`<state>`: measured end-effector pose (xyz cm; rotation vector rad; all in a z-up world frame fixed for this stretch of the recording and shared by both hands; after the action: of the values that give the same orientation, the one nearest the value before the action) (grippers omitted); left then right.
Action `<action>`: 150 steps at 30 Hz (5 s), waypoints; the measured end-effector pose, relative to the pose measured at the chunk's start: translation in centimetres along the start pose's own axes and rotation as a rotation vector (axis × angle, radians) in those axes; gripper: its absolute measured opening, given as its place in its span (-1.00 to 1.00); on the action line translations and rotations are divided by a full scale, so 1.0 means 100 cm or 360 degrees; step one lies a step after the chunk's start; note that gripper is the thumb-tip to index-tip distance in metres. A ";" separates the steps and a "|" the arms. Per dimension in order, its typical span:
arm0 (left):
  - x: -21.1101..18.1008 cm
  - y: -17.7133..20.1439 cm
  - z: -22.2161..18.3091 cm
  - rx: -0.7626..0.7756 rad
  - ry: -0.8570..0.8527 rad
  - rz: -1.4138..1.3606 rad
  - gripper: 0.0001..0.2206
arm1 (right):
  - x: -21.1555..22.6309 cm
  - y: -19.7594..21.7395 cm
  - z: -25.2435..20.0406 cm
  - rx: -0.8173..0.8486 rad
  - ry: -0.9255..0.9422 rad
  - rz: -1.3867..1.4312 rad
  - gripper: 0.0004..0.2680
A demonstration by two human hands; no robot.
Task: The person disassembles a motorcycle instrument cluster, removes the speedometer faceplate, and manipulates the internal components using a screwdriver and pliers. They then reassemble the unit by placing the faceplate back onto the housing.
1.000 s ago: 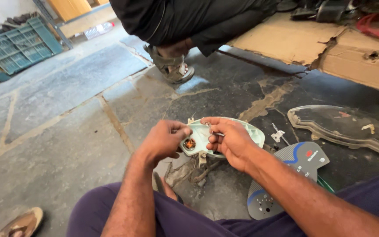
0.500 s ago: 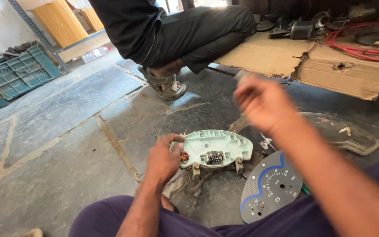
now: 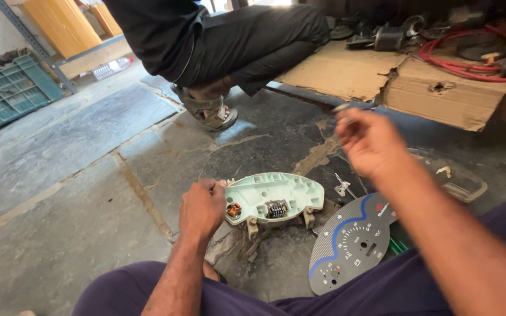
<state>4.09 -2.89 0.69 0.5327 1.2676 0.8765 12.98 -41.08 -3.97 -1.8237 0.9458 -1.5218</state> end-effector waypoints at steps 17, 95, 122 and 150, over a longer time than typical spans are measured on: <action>0.031 -0.044 0.016 0.0191 0.0486 -0.0597 -0.52 | -0.188 -0.097 -0.073 0.0300 0.0261 -0.1527 -0.76; 0.052 -0.078 0.019 0.0523 0.0842 -0.1001 -0.14 | -0.191 -0.150 -0.091 0.0755 0.0418 -0.2474 -0.67; 0.035 -0.075 0.017 0.0860 0.0660 -0.1029 -0.42 | -0.201 -0.110 -0.057 0.0389 0.0054 -0.2394 -0.65; 0.014 -0.045 0.001 0.0604 0.0304 -0.0825 -0.48 | -0.186 -0.106 -0.068 0.0733 0.0134 -0.2164 -0.70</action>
<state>5.47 -4.32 -3.55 0.3899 1.6632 0.2544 6.14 -19.74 -4.96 -2.0575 -0.8456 -2.2400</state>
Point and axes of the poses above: each hand's wrist, its own z-axis towards the middle knuckle, its own y-axis out of the back of the hand, x = y × z, the point moved 10 cm from there along z, towards the middle knuckle, and after that the axes turned 9 degrees about -y, right-handed, at the moved point
